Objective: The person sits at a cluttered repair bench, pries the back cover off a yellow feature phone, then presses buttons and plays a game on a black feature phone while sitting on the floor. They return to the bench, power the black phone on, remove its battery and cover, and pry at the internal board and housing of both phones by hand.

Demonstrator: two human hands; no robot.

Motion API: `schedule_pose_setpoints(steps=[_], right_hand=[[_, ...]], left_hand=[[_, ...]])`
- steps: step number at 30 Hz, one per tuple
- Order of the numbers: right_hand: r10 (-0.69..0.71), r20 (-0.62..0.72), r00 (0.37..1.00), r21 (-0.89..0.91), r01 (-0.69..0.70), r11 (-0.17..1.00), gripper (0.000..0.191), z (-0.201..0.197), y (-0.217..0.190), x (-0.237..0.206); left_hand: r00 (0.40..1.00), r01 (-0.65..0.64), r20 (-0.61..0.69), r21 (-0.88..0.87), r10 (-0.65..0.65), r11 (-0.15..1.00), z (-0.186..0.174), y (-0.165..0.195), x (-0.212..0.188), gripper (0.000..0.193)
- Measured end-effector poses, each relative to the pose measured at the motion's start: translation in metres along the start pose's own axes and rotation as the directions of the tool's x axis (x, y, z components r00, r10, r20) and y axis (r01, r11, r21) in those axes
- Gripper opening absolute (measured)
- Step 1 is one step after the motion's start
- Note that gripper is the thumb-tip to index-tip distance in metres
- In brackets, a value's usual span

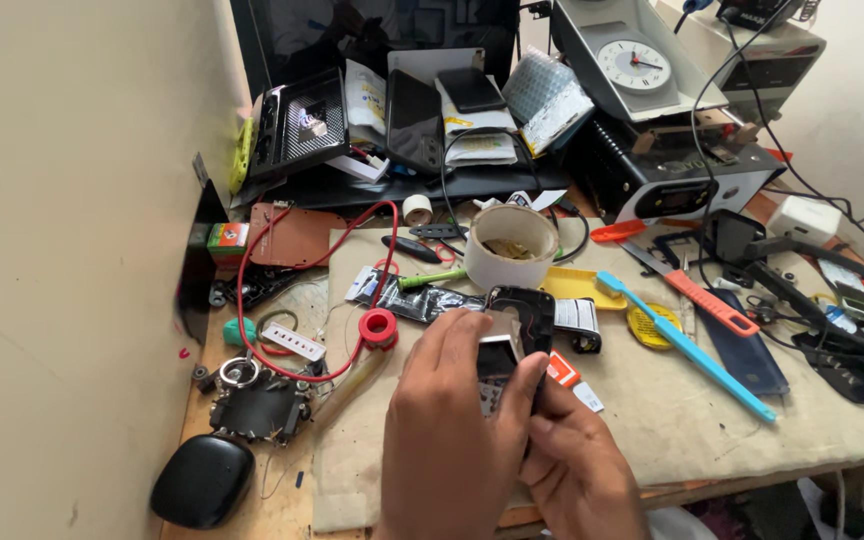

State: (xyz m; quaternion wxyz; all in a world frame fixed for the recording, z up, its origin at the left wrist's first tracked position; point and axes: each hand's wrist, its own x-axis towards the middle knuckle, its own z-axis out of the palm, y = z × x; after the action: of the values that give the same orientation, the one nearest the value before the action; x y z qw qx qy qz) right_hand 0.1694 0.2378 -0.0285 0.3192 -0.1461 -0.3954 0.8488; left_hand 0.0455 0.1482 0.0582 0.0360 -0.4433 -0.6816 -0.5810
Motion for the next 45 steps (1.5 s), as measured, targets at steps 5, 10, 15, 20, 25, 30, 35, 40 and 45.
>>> schedule_pose_setpoints(steps=[5, 10, 15, 20, 25, 30, 35, 40, 45], right_hand=[[-0.022, 0.102, 0.995, -0.063, 0.028, 0.998, 0.052, 0.009, -0.012, -0.006], [0.086, 0.111, 0.990, -0.030, -0.083, 0.996, 0.048, 0.016, -0.025, -0.015], [0.206, 0.130, 0.970, 0.058, -0.215, 0.975, 0.044, 0.013, -0.027, -0.017], [0.217, 0.169, 0.961, 0.052, -0.229, 0.972, 0.047, 0.008, -0.022, -0.017], [0.228, 0.080, 0.970, -0.019, -0.227, 0.974, 0.054, 0.017, -0.017, -0.018], [0.179, -0.092, 0.979, -0.114, -0.189, 0.975, 0.060, 0.027, -0.011, -0.017], [0.214, 0.031, 0.976, -0.089, -0.211, 0.974, 0.063, 0.032, -0.010, -0.015], [0.048, 0.214, 0.976, -0.216, -0.001, 0.976, 0.062, 0.044, -0.012, -0.014], [-0.212, 0.470, 0.857, -0.831, 0.510, 0.220, 0.053, 0.051, -0.025, -0.008]], left_hand=[[0.964, 0.217, 0.172, -0.070, -0.203, 0.974, 0.000, -0.007, 0.003, 0.044], [0.872, 0.480, 0.421, -0.633, -0.250, 0.607, -0.019, -0.042, 0.004, 0.041], [0.855, 0.517, 0.482, -0.823, -0.189, 0.238, -0.028, -0.058, -0.015, 0.053], [0.844, 0.531, 0.510, -0.839, -0.166, 0.121, -0.037, -0.059, -0.029, 0.067], [0.868, 0.480, 0.496, -0.850, 0.020, 0.215, -0.056, -0.061, -0.041, 0.069], [0.891, 0.452, 0.448, -0.864, -0.072, 0.223, -0.065, -0.065, -0.043, 0.067], [0.900, 0.426, 0.435, -0.868, -0.020, 0.255, -0.069, -0.066, -0.043, 0.074], [0.931, 0.359, 0.358, -0.858, -0.075, 0.367, -0.069, -0.076, -0.046, 0.074], [0.946, 0.323, 0.276, -0.828, -0.168, 0.458, -0.070, -0.088, -0.046, 0.075]])
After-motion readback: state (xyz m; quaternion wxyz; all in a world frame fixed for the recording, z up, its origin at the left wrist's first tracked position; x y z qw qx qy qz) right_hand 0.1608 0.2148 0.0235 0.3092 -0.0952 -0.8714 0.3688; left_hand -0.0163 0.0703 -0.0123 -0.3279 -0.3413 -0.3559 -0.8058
